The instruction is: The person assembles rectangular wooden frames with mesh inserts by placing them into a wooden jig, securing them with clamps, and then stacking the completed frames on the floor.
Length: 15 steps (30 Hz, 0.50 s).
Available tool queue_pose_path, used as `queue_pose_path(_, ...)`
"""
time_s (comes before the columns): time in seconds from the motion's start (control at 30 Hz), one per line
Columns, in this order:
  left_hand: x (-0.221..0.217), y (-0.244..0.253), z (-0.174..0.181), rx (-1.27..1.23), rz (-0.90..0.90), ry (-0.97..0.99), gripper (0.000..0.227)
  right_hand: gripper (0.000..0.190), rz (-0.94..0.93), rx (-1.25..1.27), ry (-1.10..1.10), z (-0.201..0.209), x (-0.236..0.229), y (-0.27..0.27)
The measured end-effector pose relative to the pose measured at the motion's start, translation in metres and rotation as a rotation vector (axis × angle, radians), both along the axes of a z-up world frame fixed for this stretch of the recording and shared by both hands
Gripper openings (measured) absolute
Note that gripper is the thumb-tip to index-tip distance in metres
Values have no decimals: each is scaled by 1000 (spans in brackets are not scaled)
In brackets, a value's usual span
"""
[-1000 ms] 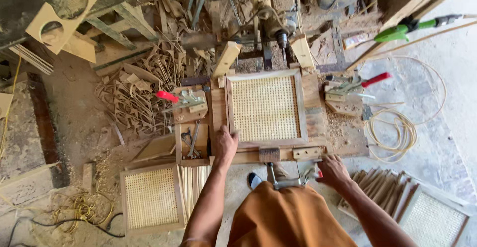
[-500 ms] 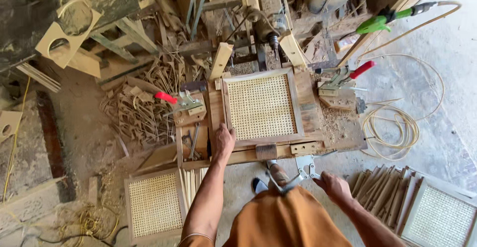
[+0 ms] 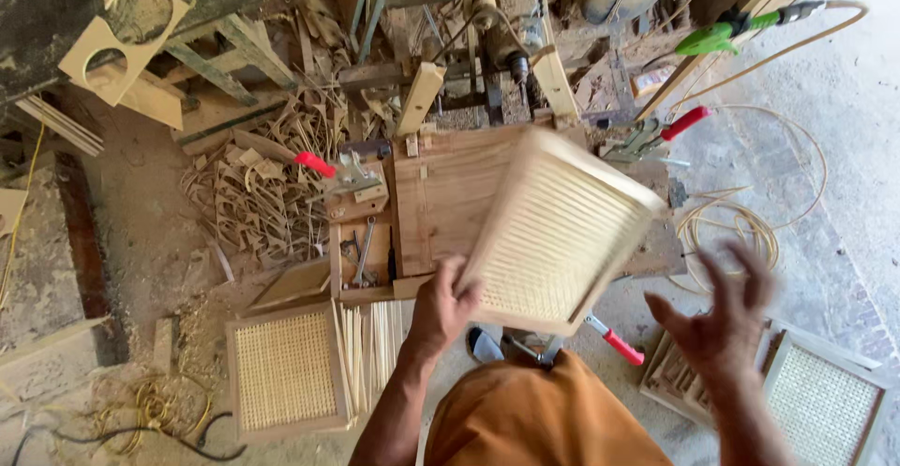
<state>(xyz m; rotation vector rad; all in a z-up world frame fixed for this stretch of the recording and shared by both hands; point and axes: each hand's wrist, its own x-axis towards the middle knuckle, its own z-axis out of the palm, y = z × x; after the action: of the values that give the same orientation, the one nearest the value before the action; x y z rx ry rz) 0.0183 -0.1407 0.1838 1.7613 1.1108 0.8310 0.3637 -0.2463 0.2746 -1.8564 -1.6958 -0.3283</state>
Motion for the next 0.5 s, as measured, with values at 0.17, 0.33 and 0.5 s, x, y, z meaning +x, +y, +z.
queue_pose_path(0.17, 16, -5, 67, 637, -273, 8, 32, 59, 224, -314, -169, 73, -9, 29)
queue_pose_path(0.33, 13, 11, 98, 754, -280, 122, 41, 45, 418, -505, -18, 47, -5, 41)
queue_pose_path(0.5, -39, 6, 90, 619, 220, 23, 78, 47, 73, -525, 177, -22, -10, 44)
